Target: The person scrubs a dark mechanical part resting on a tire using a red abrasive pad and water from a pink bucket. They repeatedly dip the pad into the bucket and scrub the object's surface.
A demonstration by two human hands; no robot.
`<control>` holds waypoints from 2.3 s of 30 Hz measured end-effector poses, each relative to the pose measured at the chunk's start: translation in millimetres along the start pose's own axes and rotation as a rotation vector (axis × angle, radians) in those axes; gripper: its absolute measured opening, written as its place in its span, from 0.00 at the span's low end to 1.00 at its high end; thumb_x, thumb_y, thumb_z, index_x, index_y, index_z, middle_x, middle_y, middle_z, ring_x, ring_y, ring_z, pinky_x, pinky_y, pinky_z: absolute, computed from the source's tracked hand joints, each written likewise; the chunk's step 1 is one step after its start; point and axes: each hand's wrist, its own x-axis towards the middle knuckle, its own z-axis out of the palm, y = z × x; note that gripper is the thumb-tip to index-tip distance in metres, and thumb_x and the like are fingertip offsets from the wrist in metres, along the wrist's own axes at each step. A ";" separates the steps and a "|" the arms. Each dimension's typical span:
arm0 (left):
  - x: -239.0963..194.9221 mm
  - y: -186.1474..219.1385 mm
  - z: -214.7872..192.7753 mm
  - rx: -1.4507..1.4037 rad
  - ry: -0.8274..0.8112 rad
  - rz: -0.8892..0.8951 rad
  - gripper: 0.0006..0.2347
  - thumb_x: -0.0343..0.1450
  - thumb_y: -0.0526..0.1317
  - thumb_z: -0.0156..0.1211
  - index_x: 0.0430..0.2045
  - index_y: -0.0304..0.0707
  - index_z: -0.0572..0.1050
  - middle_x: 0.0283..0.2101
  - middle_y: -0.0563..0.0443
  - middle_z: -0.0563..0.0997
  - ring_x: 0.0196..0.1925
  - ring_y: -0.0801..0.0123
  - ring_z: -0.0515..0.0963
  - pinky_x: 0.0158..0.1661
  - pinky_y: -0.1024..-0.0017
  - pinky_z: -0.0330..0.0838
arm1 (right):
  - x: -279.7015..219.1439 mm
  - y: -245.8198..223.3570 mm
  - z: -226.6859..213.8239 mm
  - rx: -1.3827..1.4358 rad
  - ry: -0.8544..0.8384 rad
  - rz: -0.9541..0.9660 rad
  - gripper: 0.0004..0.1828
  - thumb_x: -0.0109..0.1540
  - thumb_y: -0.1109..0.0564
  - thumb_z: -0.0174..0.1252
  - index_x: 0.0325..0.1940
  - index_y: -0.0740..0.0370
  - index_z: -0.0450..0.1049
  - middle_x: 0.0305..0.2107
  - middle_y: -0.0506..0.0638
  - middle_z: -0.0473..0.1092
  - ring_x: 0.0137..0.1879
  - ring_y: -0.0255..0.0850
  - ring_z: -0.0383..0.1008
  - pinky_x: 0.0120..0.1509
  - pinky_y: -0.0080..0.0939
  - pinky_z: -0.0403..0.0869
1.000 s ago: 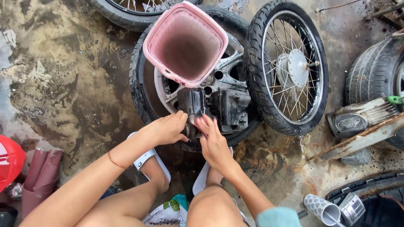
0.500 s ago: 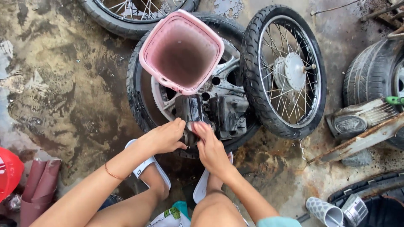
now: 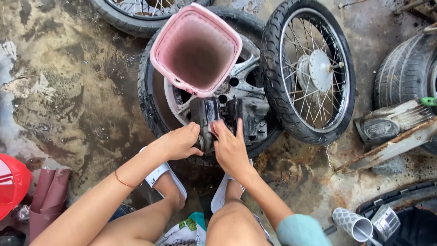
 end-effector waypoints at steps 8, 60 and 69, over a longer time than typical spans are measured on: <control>-1.0 4.5 -4.5 0.030 -0.022 0.001 0.26 0.67 0.56 0.67 0.40 0.30 0.66 0.42 0.40 0.72 0.43 0.45 0.83 0.42 0.56 0.82 | -7.0 6.7 8.4 0.005 -0.062 0.003 0.25 0.62 0.65 0.45 0.64 0.71 0.66 0.56 0.61 0.72 0.69 0.50 0.68 0.75 0.79 0.41; 7.3 -0.8 -13.9 -0.014 -0.127 -0.035 0.25 0.70 0.56 0.69 0.39 0.35 0.61 0.43 0.44 0.69 0.38 0.50 0.76 0.37 0.55 0.71 | -20.3 0.6 -0.1 0.370 -0.248 0.228 0.28 0.63 0.67 0.43 0.70 0.71 0.54 0.61 0.62 0.65 0.67 0.55 0.65 0.79 0.59 0.50; 10.1 -4.3 -9.7 0.005 -0.118 -0.026 0.26 0.71 0.56 0.68 0.43 0.33 0.62 0.45 0.41 0.69 0.39 0.47 0.77 0.38 0.55 0.72 | 18.9 -13.1 -26.3 0.536 -0.323 0.291 0.33 0.71 0.59 0.35 0.77 0.69 0.32 0.64 0.65 0.65 0.74 0.52 0.60 0.81 0.60 0.39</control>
